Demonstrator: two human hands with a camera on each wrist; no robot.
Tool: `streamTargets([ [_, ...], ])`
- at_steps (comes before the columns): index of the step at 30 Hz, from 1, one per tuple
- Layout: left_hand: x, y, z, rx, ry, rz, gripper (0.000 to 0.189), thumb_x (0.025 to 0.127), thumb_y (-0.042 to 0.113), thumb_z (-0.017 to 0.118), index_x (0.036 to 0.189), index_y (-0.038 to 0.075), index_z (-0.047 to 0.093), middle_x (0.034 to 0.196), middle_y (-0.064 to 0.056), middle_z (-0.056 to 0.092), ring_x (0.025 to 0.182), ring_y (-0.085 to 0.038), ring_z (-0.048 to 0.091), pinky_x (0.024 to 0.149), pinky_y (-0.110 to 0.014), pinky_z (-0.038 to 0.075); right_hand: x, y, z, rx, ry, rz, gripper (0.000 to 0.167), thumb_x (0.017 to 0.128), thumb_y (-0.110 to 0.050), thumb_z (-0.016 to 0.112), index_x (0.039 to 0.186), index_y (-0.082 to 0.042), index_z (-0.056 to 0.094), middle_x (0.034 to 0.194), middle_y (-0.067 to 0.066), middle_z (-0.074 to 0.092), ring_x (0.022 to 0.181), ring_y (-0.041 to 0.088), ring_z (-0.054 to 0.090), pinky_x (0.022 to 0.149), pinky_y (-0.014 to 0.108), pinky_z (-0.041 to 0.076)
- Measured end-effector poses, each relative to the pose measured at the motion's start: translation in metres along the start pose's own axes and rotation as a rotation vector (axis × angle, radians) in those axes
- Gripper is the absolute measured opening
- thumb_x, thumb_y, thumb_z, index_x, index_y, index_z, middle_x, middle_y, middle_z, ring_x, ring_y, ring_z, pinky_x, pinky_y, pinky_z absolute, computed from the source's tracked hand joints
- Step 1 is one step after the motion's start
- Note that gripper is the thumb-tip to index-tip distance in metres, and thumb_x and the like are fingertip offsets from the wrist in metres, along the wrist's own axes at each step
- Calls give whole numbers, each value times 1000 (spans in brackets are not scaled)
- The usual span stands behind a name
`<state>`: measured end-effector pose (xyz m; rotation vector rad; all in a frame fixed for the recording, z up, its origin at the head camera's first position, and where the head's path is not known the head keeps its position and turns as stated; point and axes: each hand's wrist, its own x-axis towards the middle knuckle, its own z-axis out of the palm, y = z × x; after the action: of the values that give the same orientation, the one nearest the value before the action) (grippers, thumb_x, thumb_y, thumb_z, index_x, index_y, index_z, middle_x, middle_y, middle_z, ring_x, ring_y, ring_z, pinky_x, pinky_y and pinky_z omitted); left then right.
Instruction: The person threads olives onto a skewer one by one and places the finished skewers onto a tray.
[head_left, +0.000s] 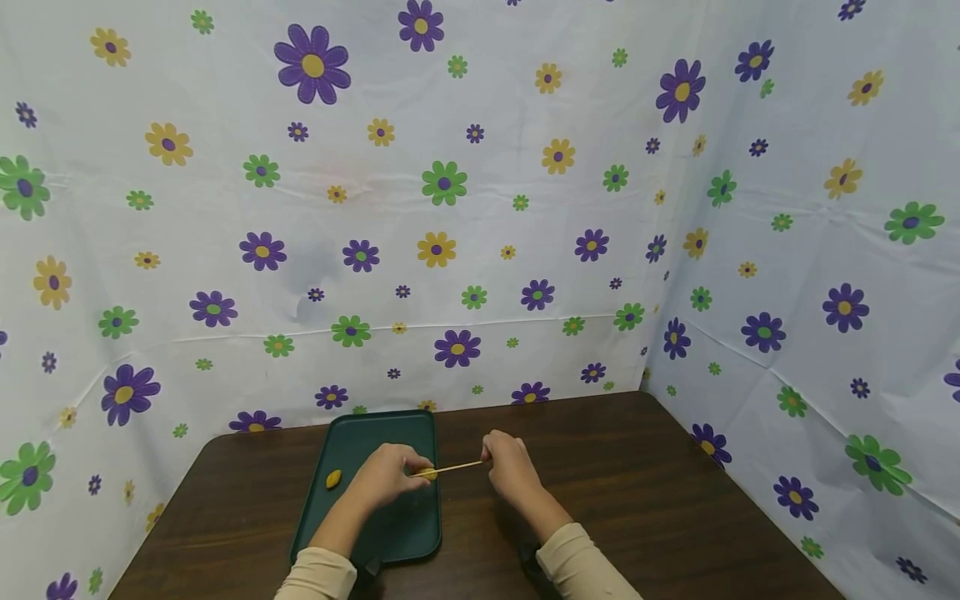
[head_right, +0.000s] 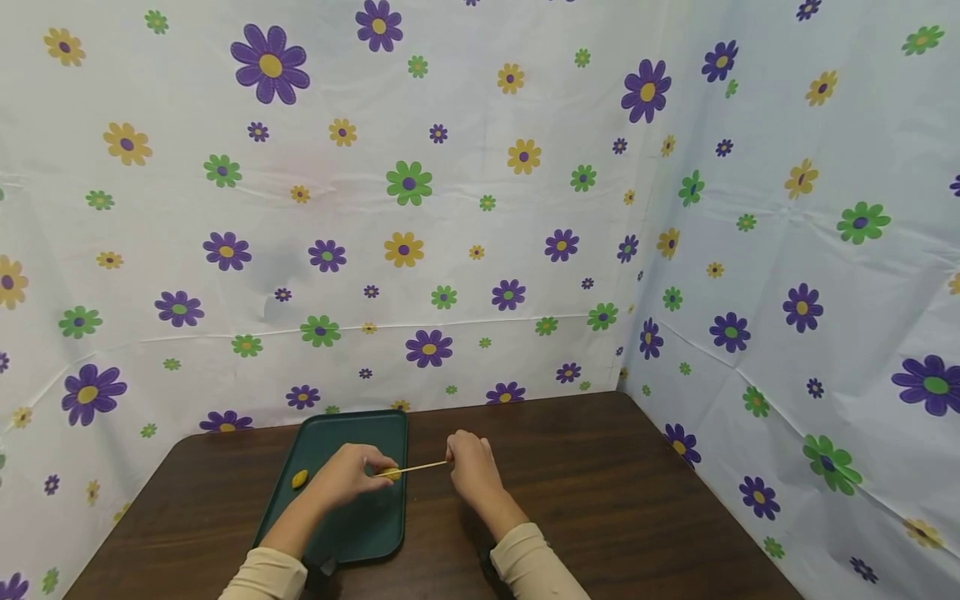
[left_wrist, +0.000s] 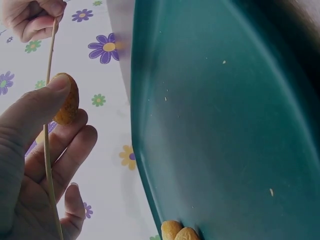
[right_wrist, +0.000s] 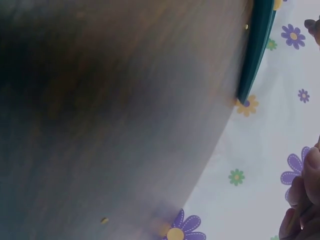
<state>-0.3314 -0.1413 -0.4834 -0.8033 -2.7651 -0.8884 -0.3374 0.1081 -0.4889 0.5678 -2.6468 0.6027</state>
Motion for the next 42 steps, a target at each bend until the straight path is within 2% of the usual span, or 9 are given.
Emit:
streamTargets([
  [8, 0, 2, 0, 1, 5, 8, 12, 85, 17, 83, 96, 15, 81, 85, 12, 69, 75, -5, 58, 69, -27, 53, -1, -1, 0, -16, 27, -17, 44, 66, 24, 69, 69, -15, 49, 76, -1, 52, 68, 11, 41, 76, 37, 38],
  [15, 0, 2, 1, 30, 5, 20, 11, 85, 18, 83, 96, 16, 81, 85, 11, 69, 75, -4, 59, 69, -27, 54, -1, 0, 1, -33, 29, -25, 43, 67, 22, 72, 69, -15, 51, 74, -5, 48, 69, 10, 41, 73, 34, 36],
  [23, 1, 4, 1, 15, 0, -1, 11, 85, 18, 83, 96, 17, 81, 86, 11, 69, 74, -4, 58, 68, -27, 53, 0, 0, 2, -31, 25, -21, 43, 67, 22, 73, 69, -15, 50, 74, -5, 47, 69, 11, 41, 72, 32, 35],
  [32, 1, 6, 0, 33, -2, 16, 10, 86, 16, 82, 96, 15, 81, 87, 9, 70, 74, -4, 59, 68, -27, 54, -1, -3, 2, -13, 24, -18, 33, 66, 23, 70, 72, -7, 59, 73, -6, 45, 68, 11, 41, 71, 31, 33],
  [37, 2, 5, 0, 29, 3, 30, 10, 86, 15, 82, 95, 14, 81, 86, 9, 70, 73, -4, 57, 67, -26, 53, -1, -5, 1, -22, 24, -27, 39, 65, 22, 71, 69, -13, 54, 73, -7, 44, 67, 10, 41, 70, 30, 33],
  [42, 1, 5, -1, 29, 6, 33, 11, 85, 15, 83, 95, 13, 81, 85, 9, 70, 73, -4, 56, 66, -26, 52, 0, -7, 0, -36, 28, -43, 36, 66, 21, 72, 70, -11, 57, 73, -8, 45, 67, 9, 41, 70, 29, 35],
])
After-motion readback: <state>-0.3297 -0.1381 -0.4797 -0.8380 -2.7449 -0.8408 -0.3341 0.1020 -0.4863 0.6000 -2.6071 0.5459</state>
